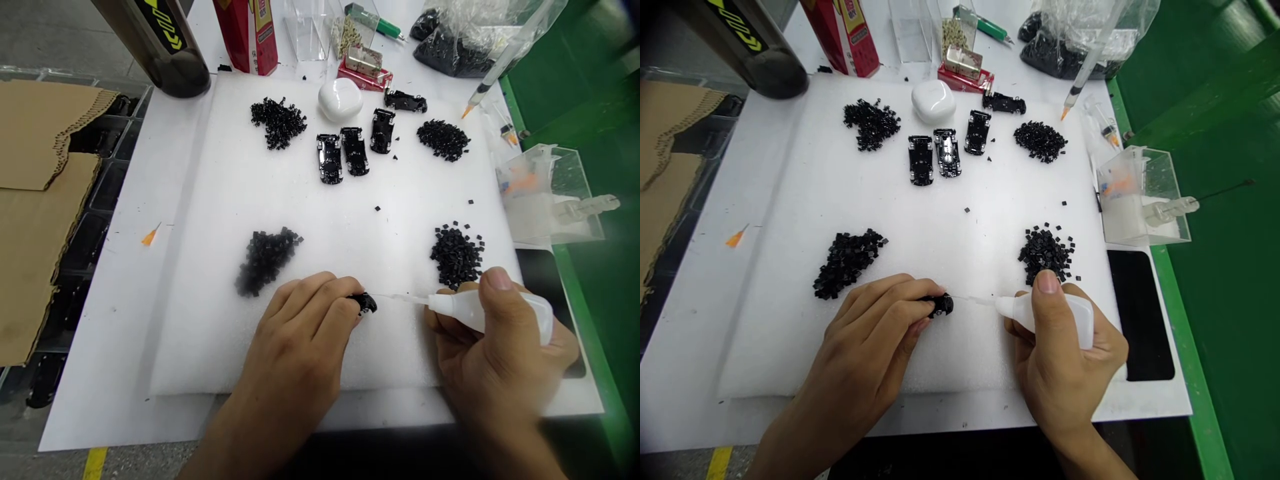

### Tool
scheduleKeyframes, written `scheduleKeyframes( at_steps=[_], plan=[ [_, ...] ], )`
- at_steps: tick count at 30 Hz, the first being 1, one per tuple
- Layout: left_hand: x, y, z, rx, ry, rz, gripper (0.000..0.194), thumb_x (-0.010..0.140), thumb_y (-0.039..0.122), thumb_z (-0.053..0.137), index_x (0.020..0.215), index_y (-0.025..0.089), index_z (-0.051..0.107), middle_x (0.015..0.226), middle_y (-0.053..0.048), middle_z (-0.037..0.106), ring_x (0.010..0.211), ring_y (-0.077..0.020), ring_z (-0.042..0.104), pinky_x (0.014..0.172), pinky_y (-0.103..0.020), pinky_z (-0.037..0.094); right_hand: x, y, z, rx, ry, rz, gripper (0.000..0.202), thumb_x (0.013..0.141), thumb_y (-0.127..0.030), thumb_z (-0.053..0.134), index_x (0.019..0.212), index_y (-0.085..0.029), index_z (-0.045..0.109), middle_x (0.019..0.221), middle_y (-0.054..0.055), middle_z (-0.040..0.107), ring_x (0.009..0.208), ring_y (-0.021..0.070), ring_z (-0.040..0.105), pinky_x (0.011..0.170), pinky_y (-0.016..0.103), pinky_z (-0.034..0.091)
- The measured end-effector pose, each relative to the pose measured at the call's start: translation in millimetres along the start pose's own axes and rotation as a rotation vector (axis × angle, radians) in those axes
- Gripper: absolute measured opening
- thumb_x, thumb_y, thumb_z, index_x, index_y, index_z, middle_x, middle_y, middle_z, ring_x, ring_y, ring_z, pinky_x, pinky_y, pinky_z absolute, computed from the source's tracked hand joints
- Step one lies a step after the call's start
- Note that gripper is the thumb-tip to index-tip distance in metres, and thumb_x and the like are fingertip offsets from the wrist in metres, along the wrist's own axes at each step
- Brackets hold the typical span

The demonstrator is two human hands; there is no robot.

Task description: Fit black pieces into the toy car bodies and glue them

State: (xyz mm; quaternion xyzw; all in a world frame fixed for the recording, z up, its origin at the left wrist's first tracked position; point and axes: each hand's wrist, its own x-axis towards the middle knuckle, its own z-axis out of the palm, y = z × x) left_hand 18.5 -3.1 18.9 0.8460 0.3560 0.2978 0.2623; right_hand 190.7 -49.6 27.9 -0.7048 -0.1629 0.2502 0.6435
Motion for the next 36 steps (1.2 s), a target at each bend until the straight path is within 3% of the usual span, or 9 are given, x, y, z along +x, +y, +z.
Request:
scheduleKeyframes(
  at_steps=[5,13,19,24,28,32,36],
  plan=[
    [1,0,1.1,0.003,0.006,0.001,0.016,0.103,0.004,0.051,0.099,0.015,0.061,0.118,-0.002,0.071,0.113,-0.0161,0.062,0.097,-0.034,0.046,1,2,-1,0.013,-0.016,-0.018,0.039,0.081,-0.036,0.086,0.064,-0.024,0.053,0.052,-0.007,0.039,0.042,0.0103,0.034,0.037,0.026,0.029],
    [-1,-1,0.2,0.005,0.014,-0.003,0.015,0.103,0.005,0.051,0.099,0.015,0.062,0.119,-0.002,0.071,0.113,-0.016,0.062,0.097,-0.034,0.046,1,1,3,0.029,0.052,0.037,0.045,0.069,-0.037,0.094,0.065,-0.024,0.05,0.055,-0.007,0.04,0.044,0.01,0.034,0.036,0.027,0.029],
    [0,-1,0.7,-0.001,0.019,-0.006,0.015,0.104,0.006,0.051,0.099,0.015,0.062,0.119,-0.002,0.072,0.113,-0.0162,0.062,0.097,-0.035,0.045,0,-2,3,0.045,0.049,0.04,0.039,0.072,-0.036,0.092,0.064,-0.024,0.055,0.051,-0.007,0.036,0.044,0.0107,0.034,0.036,0.026,0.029],
    [-1,0,1.5,-0.007,0.022,0.001,0.015,0.103,0.005,0.053,0.098,0.014,0.064,0.118,-0.002,0.072,0.113,-0.0162,0.063,0.097,-0.036,0.047,7,-6,2,0.118,0.09,0.14,0.037,0.066,-0.035,0.088,0.055,-0.024,0.054,0.051,-0.004,0.042,0.042,0.0122,0.042,0.034,0.027,0.038],
    [-6,-2,1.3,0.012,0.016,0.043,0.017,0.098,0.001,0.058,0.103,0.014,0.068,0.122,-0.002,0.073,0.118,-0.0176,0.063,0.1,-0.038,0.048,13,-5,-1,0.107,0.17,0.131,0.027,0.065,-0.035,0.081,0.055,-0.025,0.059,0.051,-0.002,0.045,0.042,0.0149,0.046,0.033,0.029,0.041],
    [-15,-5,2.0,0.104,0.022,0.114,0.022,0.094,-0.002,0.064,0.109,0.012,0.072,0.13,-0.005,0.072,0.126,-0.0234,0.064,0.099,-0.043,0.051,18,-4,-3,0.119,0.139,0.123,0.03,0.066,-0.033,0.08,0.052,-0.024,0.056,0.053,-0.002,0.043,0.044,0.0128,0.041,0.032,0.025,0.035],
    [-18,-5,1.9,0.072,0.065,0.146,0.027,0.09,-0.006,0.068,0.112,0.009,0.072,0.129,-0.01,0.072,0.126,-0.0256,0.065,0.1,-0.044,0.057,21,-5,-6,0.109,0.147,0.135,0.032,0.062,-0.037,0.083,0.052,-0.022,0.057,0.056,-0.001,0.047,0.046,0.0129,0.043,0.032,0.025,0.036]
  ],
)
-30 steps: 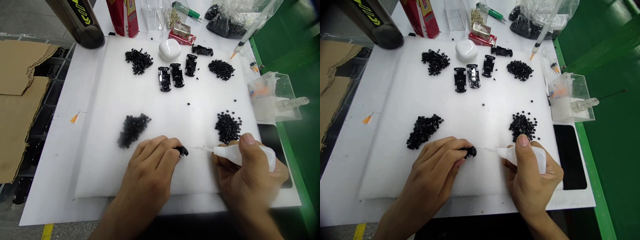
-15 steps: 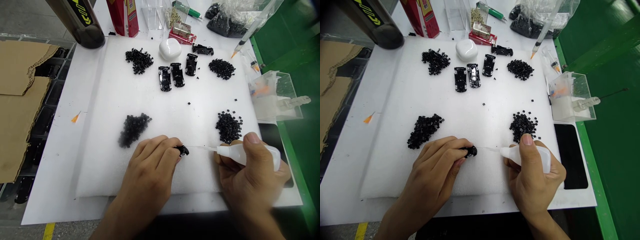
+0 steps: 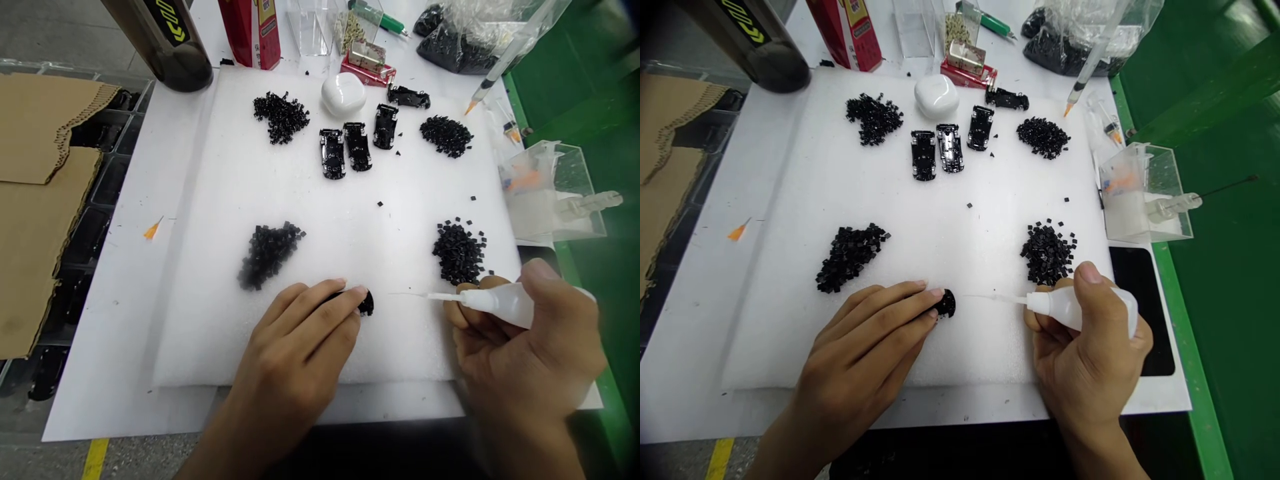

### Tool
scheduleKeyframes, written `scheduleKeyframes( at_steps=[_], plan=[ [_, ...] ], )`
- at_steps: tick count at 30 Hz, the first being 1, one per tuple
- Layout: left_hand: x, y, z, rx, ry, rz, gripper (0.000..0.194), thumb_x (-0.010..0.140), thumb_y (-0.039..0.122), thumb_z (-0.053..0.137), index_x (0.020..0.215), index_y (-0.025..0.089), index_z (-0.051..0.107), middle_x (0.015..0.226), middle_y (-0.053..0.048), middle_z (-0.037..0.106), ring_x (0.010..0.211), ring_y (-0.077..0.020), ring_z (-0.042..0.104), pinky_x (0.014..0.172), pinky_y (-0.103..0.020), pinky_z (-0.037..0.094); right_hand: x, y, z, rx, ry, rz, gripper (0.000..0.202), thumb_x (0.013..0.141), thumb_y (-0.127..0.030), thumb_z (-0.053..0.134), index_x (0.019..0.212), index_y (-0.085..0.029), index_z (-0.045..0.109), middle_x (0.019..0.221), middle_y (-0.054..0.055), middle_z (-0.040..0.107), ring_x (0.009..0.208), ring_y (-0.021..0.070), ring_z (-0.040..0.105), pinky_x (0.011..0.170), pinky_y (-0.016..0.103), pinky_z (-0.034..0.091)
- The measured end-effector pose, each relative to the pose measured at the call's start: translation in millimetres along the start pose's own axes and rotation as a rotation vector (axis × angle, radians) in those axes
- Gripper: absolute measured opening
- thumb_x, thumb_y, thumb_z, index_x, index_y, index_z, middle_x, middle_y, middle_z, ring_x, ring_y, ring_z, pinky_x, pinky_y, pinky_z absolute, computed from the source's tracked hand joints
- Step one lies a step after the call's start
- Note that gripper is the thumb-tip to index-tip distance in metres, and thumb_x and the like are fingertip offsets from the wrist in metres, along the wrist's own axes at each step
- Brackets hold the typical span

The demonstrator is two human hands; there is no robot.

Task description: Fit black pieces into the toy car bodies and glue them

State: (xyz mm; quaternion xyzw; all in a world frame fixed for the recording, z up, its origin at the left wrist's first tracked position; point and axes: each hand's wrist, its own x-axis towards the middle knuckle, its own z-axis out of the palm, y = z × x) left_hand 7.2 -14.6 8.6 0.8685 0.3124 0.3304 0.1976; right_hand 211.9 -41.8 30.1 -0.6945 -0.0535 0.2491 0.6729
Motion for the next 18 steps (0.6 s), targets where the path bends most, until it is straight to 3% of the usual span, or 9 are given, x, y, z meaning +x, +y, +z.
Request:
scheduleKeyframes(
  at_steps=[4,8,14,18],
  plan=[
    [0.7,0.9,-0.1,0.001,0.028,-0.064,0.019,0.088,-0.004,0.071,0.102,0.007,0.074,0.125,-0.014,0.071,0.128,-0.0274,0.062,0.106,-0.044,0.058,-0.1,-0.7,-2.3,-0.05,-0.054,0.016,0.033,0.058,-0.037,0.087,0.052,-0.021,0.059,0.053,-0.002,0.047,0.046,0.0142,0.049,0.033,0.025,0.042],
    [2.5,2.0,-0.6,-0.018,-0.004,-0.092,0.017,0.09,-0.003,0.069,0.1,0.009,0.073,0.12,-0.011,0.071,0.12,-0.0251,0.061,0.1,-0.043,0.058,-0.7,1.1,-2.8,-0.105,-0.077,-0.01,0.034,0.056,-0.038,0.092,0.054,-0.021,0.062,0.052,-0.002,0.051,0.045,0.0172,0.055,0.034,0.028,0.048],
    [6.3,7.1,-3.7,-0.175,-0.04,-0.188,0.014,0.096,-0.001,0.063,0.098,0.013,0.066,0.119,-0.004,0.066,0.118,-0.0139,0.058,0.103,-0.03,0.055,1.9,4.4,-2.2,-0.153,-0.068,-0.054,0.033,0.056,-0.041,0.094,0.06,-0.021,0.068,0.053,0.0,0.059,0.041,0.0203,0.059,0.032,0.031,0.049],
    [5.7,10.0,-4.0,-0.243,0.0,-0.258,0.014,0.096,0.001,0.064,0.098,0.014,0.064,0.116,-0.002,0.069,0.114,-0.0103,0.061,0.103,-0.026,0.055,1.1,4.7,-5.2,-0.183,-0.097,-0.064,0.034,0.059,-0.04,0.095,0.063,-0.022,0.068,0.054,-0.001,0.061,0.042,0.0196,0.06,0.033,0.03,0.05]
  ],
)
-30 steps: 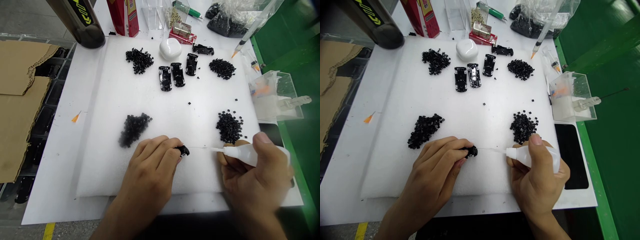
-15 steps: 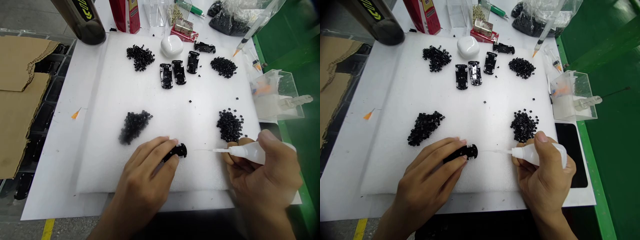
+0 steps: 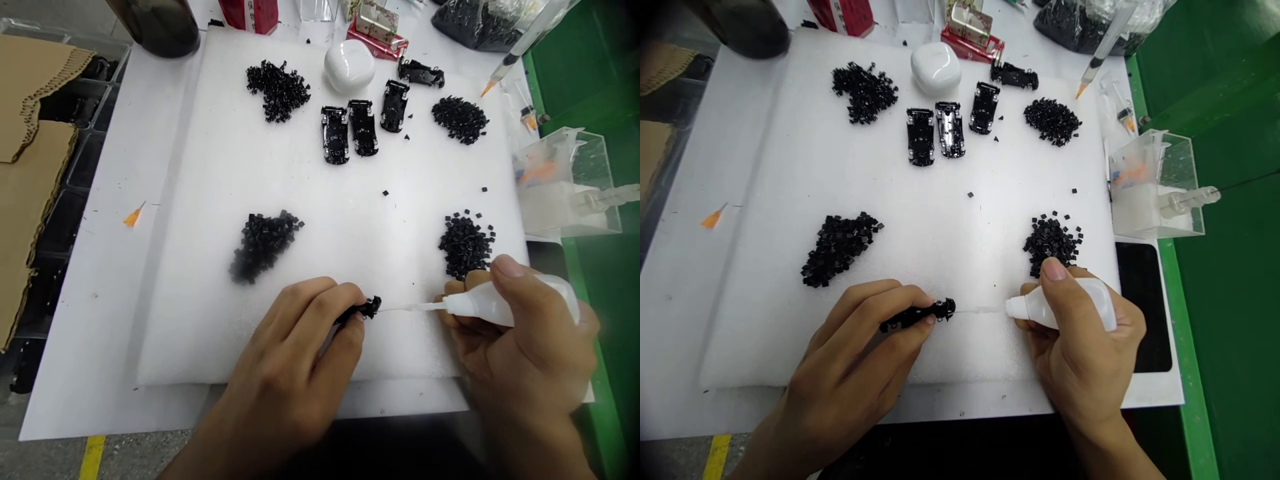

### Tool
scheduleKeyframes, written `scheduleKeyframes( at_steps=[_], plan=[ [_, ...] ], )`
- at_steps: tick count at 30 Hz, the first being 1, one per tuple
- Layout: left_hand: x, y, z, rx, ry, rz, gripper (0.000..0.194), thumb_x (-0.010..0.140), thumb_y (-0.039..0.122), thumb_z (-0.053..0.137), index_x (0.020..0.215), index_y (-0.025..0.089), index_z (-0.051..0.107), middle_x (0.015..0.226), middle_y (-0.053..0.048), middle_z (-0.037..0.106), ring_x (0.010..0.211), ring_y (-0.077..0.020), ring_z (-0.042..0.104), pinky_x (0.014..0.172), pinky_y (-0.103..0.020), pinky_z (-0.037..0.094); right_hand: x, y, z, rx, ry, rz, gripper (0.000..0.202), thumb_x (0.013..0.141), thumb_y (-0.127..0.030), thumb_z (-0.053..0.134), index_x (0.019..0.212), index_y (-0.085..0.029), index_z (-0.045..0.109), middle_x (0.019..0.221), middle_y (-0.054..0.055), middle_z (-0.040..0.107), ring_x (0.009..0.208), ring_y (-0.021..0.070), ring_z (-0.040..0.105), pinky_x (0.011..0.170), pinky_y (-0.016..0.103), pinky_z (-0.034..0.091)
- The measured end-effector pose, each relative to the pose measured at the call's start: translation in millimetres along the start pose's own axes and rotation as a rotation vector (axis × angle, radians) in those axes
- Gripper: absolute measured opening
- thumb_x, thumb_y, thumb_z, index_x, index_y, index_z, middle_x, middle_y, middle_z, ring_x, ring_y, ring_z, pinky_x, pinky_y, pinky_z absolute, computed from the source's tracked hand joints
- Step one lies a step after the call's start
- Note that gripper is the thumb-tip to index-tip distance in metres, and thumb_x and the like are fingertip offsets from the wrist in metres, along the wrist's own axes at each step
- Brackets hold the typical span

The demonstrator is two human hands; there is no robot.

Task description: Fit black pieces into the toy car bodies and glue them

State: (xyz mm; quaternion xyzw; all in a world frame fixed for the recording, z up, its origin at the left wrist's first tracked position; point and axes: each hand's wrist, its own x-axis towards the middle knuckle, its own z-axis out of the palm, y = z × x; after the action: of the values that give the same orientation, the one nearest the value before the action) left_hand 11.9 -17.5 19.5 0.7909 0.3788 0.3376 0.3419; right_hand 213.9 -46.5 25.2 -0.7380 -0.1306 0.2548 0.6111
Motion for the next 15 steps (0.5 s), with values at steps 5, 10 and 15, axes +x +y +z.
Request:
scheduleKeyframes(
  at_steps=[5,10,15],
  plan=[
    [1.2,0.0,0.8,-0.028,0.024,-0.04,0.014,0.095,0.002,0.066,0.094,0.016,0.065,0.111,-0.002,0.071,0.11,-0.0091,0.063,0.1,-0.026,0.057,-1.1,0.8,-1.4,0.001,-0.038,-0.011,0.032,0.062,-0.038,0.095,0.066,-0.022,0.067,0.054,-0.003,0.061,0.039,0.0176,0.057,0.033,0.03,0.05],
    [1.5,-0.6,1.2,-0.022,0.023,-0.04,0.014,0.094,0.002,0.067,0.093,0.015,0.066,0.111,-0.002,0.072,0.11,-0.0095,0.064,0.099,-0.026,0.057,0.3,4.7,1.0,0.033,0.019,-0.035,0.034,0.058,-0.04,0.096,0.065,-0.022,0.068,0.053,-0.004,0.059,0.039,0.0168,0.056,0.031,0.028,0.049],
    [-0.7,0.1,0.1,-0.021,0.029,-0.039,0.014,0.094,0.002,0.066,0.092,0.016,0.065,0.112,-0.002,0.072,0.11,-0.0096,0.063,0.1,-0.026,0.056,-0.3,5.3,2.6,0.024,0.01,-0.016,0.035,0.058,-0.04,0.096,0.065,-0.022,0.068,0.054,-0.004,0.059,0.039,0.017,0.056,0.031,0.028,0.049]
  ],
)
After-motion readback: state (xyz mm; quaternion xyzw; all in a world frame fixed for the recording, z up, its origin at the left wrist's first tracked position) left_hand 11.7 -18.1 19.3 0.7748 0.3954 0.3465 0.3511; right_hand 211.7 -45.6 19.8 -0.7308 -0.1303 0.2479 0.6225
